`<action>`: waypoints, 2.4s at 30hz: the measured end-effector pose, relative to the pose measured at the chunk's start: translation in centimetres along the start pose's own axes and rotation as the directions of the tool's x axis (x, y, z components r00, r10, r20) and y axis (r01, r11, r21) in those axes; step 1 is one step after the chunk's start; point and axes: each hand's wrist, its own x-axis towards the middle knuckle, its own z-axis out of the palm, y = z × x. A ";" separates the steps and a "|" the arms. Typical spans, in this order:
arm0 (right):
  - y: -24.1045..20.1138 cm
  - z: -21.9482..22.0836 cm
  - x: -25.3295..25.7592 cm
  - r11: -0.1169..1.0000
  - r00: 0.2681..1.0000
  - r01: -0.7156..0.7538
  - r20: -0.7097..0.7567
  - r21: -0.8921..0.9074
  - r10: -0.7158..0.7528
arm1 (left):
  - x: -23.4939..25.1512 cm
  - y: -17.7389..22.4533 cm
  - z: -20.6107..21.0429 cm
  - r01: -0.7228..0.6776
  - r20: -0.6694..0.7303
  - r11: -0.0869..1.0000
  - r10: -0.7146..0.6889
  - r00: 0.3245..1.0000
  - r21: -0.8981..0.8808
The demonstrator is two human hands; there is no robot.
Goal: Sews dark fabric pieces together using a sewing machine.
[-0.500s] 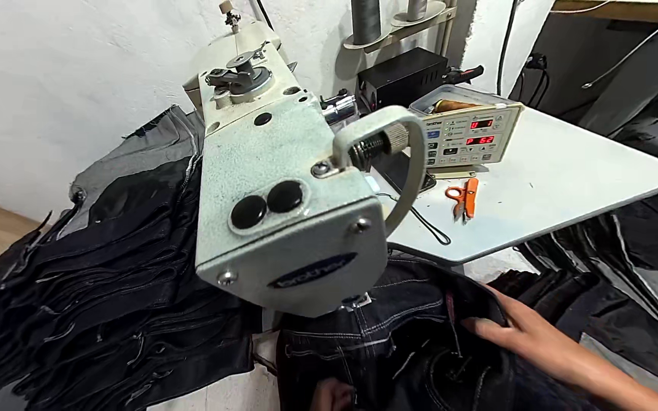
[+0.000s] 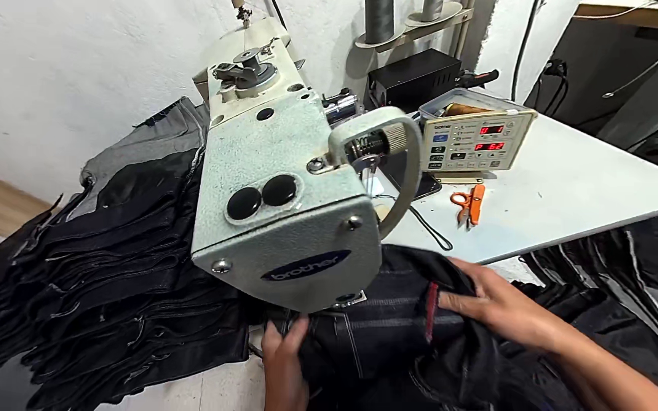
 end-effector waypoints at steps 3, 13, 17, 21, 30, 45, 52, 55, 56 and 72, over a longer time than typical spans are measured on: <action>-1.1 0.0 3.2 0.998 0.997 0.044 -0.071 0.051 -0.041 | 2.5 0.3 0.8 -0.077 0.001 0.997 0.077 0.997 -0.018; -0.3 -0.8 3.7 0.999 0.997 0.052 -0.050 0.014 -0.052 | 1.7 -0.1 0.2 -0.145 0.083 0.989 0.144 0.986 0.007; -0.9 -0.9 3.9 0.997 0.996 0.075 -0.045 0.020 -0.074 | 1.9 -0.2 0.1 -0.171 0.111 0.985 0.171 0.979 -0.015; -0.8 -0.4 4.0 0.997 0.993 0.072 -0.093 0.004 -0.071 | 2.2 -0.7 -0.2 -0.200 0.125 0.980 0.199 0.972 -0.005; -2.0 1.5 1.4 0.238 0.522 0.457 0.042 -0.857 -0.852 | 1.5 4.4 -3.9 -0.231 0.315 0.482 -0.101 0.944 0.845; 1.3 3.5 1.1 0.467 0.662 0.421 -0.089 -0.778 -0.745 | -3.7 7.3 -4.9 -0.668 0.601 0.335 0.291 0.744 0.664; 2.1 3.8 0.4 0.847 0.862 0.089 -0.386 -0.524 -0.330 | -0.7 3.7 0.8 -0.554 0.554 -0.070 0.228 0.800 0.829; 1.5 4.9 2.5 0.993 0.933 -0.105 -0.340 0.053 0.117 | 0.8 4.4 1.6 -0.569 0.578 0.104 -0.115 0.808 0.816; 0.9 5.3 3.3 0.951 0.915 -0.170 -0.317 0.258 0.249 | 1.1 3.9 1.1 -0.581 0.608 0.210 -0.093 0.789 0.786; -1.3 4.3 14.6 0.313 0.513 0.777 0.261 -0.547 -0.818 | 2.9 -1.9 -13.3 -0.513 0.266 0.512 0.479 0.837 0.689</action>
